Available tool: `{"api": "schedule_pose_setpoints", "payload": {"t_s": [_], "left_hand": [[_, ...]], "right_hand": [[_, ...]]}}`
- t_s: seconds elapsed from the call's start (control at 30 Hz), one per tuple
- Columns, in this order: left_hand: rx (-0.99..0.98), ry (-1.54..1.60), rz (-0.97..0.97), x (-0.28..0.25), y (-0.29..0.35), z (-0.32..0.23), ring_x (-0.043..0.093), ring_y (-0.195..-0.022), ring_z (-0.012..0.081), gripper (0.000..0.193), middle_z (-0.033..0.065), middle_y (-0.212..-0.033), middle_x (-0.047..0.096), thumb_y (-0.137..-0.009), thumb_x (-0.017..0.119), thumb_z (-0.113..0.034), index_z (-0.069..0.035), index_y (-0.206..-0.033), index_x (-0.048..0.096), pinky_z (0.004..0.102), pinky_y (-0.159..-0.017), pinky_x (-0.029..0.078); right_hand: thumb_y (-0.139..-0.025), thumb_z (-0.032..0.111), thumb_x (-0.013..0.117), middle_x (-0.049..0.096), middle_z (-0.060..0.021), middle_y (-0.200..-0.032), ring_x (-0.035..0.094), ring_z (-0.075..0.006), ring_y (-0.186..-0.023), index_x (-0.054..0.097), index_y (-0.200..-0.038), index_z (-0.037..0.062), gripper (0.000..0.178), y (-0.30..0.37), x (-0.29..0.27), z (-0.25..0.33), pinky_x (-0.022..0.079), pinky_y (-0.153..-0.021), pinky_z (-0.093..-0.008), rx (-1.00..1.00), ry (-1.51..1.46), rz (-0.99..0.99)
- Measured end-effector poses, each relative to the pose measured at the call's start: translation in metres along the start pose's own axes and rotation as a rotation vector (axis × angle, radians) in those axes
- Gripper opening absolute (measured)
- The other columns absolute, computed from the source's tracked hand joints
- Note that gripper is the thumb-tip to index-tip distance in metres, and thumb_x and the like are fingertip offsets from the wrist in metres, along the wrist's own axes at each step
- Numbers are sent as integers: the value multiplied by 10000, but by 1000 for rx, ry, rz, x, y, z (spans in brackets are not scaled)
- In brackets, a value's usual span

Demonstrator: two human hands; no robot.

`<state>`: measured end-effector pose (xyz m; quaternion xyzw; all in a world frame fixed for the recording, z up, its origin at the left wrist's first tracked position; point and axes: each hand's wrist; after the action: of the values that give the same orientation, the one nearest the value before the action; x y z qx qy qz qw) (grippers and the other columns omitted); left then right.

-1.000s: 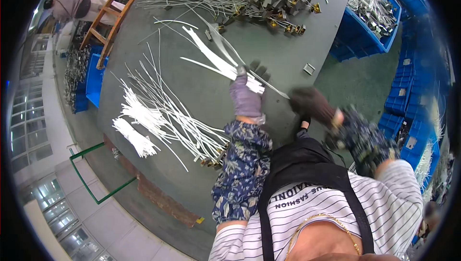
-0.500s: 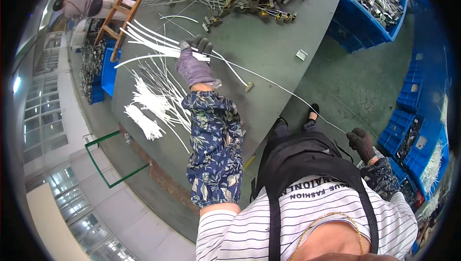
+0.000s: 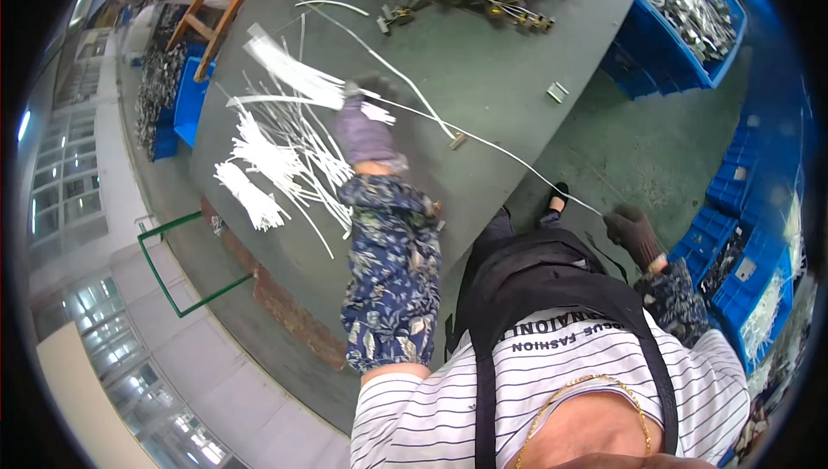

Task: Sorting and straightening bundles of white electrical wires on a workbench at a manual assembly station.

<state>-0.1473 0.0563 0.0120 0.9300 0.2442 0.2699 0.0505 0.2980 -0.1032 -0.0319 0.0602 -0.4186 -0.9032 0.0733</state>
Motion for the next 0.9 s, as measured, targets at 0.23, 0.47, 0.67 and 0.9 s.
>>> {"api": "schedule_pose_setpoints", "payload": {"t_s": [0.23, 0.47, 0.67, 0.9], "left_hand": [[15, 114, -188, -16, -30, -50, 623, -924, 330, 259, 180, -1027, 612, -953, 523, -249, 3, -1013, 520, 495, -858, 547], [18, 73, -285, -18, -29, -42, 631, -825, 299, 230, 148, -946, 626, -952, 524, -257, -37, -1017, 543, 484, -795, 568], [44, -44, -99, 0, -5, -2, 618, -667, 166, 279, 104, -786, 631, -882, 653, -303, -25, -908, 629, 278, -612, 536], [41, -224, -128, 61, 67, 14, 621, -679, 156, 325, 72, -776, 646, -879, 644, -313, 5, -947, 640, 270, -610, 524]], "right_hand": [[-816, 240, 657, 546, -16, -612, 476, -97, -511, 597, -747, 41, 219, 13, -4, -29, 353, -469, -255, 57, 92, -18], [-826, 206, 644, 544, -23, -605, 481, -104, -534, 596, -728, 32, 206, 11, -3, -12, 371, -494, -271, 10, 113, -49], [-812, 182, 661, 557, -26, -632, 500, -116, -567, 622, -754, 11, 185, 24, 3, 6, 390, -519, -278, 28, 232, -34], [-802, 145, 674, 544, -27, -619, 481, -105, -524, 617, -739, 8, 161, 13, -12, 10, 373, -474, -265, 72, 157, 49]]}}
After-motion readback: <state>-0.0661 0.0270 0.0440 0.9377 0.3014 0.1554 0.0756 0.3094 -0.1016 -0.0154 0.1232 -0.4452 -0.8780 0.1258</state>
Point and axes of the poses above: each hand's wrist, its own y-axis away from the middle knuckle, its own x-axis out of the palm, z = x × y
